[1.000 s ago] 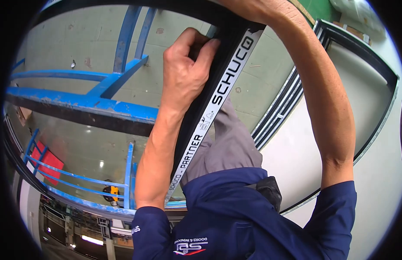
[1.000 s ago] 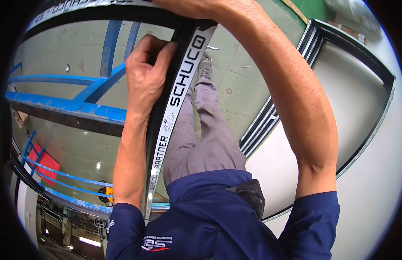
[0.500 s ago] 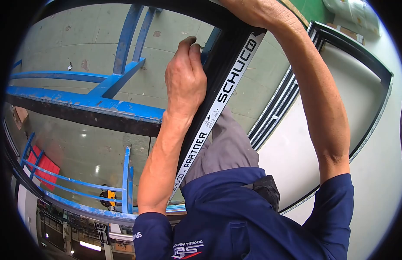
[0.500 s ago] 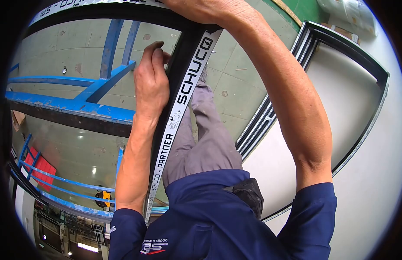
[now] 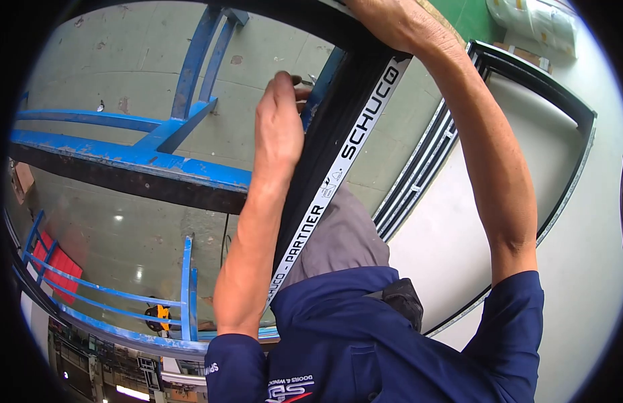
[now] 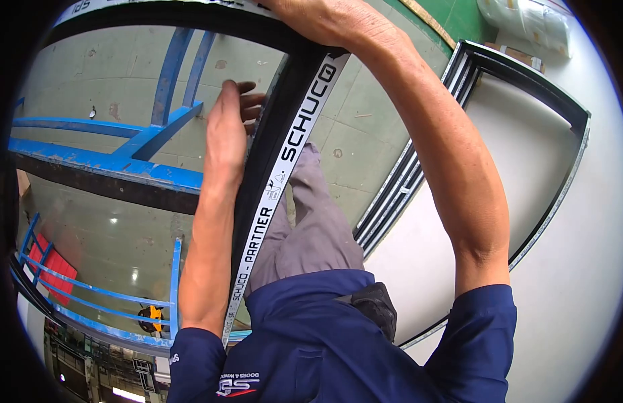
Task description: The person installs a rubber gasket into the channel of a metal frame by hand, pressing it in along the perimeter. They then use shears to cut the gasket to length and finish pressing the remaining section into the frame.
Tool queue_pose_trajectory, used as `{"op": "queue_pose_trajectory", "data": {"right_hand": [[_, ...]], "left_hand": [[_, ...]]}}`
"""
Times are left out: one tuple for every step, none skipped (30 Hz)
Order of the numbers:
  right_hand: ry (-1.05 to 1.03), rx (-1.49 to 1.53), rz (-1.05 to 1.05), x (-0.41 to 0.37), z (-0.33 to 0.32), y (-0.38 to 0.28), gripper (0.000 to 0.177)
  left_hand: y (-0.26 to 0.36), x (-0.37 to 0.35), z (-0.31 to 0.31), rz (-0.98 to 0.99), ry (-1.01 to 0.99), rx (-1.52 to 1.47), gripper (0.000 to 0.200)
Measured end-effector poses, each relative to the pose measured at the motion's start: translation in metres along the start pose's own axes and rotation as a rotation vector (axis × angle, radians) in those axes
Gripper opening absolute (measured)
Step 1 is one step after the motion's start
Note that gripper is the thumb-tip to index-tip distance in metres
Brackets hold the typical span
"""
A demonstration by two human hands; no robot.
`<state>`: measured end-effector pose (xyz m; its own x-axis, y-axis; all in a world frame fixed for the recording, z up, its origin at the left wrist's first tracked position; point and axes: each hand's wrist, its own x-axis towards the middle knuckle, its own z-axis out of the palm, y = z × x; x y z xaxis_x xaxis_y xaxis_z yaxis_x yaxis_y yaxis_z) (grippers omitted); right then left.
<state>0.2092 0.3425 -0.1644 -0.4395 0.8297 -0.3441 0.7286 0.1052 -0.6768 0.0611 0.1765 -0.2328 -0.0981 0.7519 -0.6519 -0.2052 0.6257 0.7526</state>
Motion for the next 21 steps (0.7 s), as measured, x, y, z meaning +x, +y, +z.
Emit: {"op": "queue_pose_trajectory", "data": {"right_hand": [[0.039, -0.091, 0.010, 0.000, 0.002, 0.001, 0.088], [-0.002, -0.038, -0.012, 0.000, -0.001, -0.001, 0.087], [0.018, -0.047, -0.004, -0.001, 0.002, 0.000, 0.086], [0.042, -0.056, 0.003, -0.001, 0.004, 0.001, 0.085], [0.049, -0.060, 0.011, 0.000, 0.003, 0.002, 0.085], [0.049, -0.060, 0.019, -0.001, 0.002, 0.001, 0.084], [0.042, -0.057, 0.019, 0.000, 0.003, 0.000, 0.084], [0.049, -0.039, 0.044, -0.001, 0.004, -0.001, 0.083], [0.049, -0.062, 0.056, -0.002, 0.004, -0.001, 0.082], [0.058, -0.091, 0.067, -0.002, 0.003, -0.008, 0.081], [0.041, -0.047, 0.140, -0.007, 0.001, -0.016, 0.075], [0.033, -0.095, 0.172, -0.007, -0.004, -0.025, 0.074], [0.020, -0.144, 0.207, -0.006, -0.007, -0.031, 0.072], [-0.003, -0.190, 0.249, -0.007, -0.006, -0.032, 0.071], [0.080, -0.109, 0.072, -0.005, 0.001, -0.016, 0.069], [0.007, -0.058, 0.105, -0.001, 0.000, -0.014, 0.071], [0.008, -0.036, 0.085, -0.001, 0.002, -0.013, 0.073], [0.017, -0.015, 0.061, -0.001, 0.004, -0.010, 0.075], [0.028, -0.035, 0.024, 0.000, 0.005, -0.004, 0.079], [0.026, -0.042, 0.025, 0.001, 0.005, -0.003, 0.080], [0.020, -0.049, 0.025, 0.000, 0.004, -0.004, 0.081]], "left_hand": [[-0.013, 0.000, 0.001, 0.119, 0.022, 0.154, 0.057], [-0.020, 0.001, 0.004, 0.159, 0.044, 0.235, 0.054], [-0.003, 0.002, 0.014, 0.209, 0.065, 0.318, 0.052], [0.014, 0.004, 0.022, 0.263, 0.084, 0.401, 0.049], [0.025, 0.006, 0.027, 0.249, 0.083, 0.455, 0.045], [0.025, 0.007, 0.030, 0.266, 0.088, 0.497, 0.044], [0.024, 0.008, 0.032, 0.280, 0.104, 0.540, 0.044], [0.024, 0.009, 0.032, 0.293, 0.128, 0.588, 0.043], [0.022, 0.013, 0.034, 0.336, 0.174, 0.615, 0.043], [0.018, 0.020, 0.035, 0.374, 0.170, 0.630, 0.045], [0.015, 0.027, 0.035, 0.396, 0.143, 0.630, 0.043], [0.016, 0.032, 0.034, 0.420, 0.112, 0.626, 0.041], [0.027, 0.026, 0.024, 0.438, 0.030, 0.558, 0.036], [0.032, 0.015, 0.006, 0.442, -0.054, 0.490, 0.031], [0.036, -0.005, -0.014, 0.432, -0.145, 0.422, 0.028], [0.036, -0.030, -0.040, 0.529, -0.189, 0.305, 0.022], [0.039, -0.061, -0.065, 0.451, -0.243, 0.227, 0.017], [0.030, -0.091, -0.085, 0.356, -0.218, 0.117, 0.015], [0.021, -0.117, -0.104, 0.310, -0.186, 0.175, 0.016], [0.002, -0.130, -0.113, 0.500, -0.105, 0.351, 0.016], [-0.008, -0.143, -0.114, 0.566, -0.040, 0.562, 0.017]]}}
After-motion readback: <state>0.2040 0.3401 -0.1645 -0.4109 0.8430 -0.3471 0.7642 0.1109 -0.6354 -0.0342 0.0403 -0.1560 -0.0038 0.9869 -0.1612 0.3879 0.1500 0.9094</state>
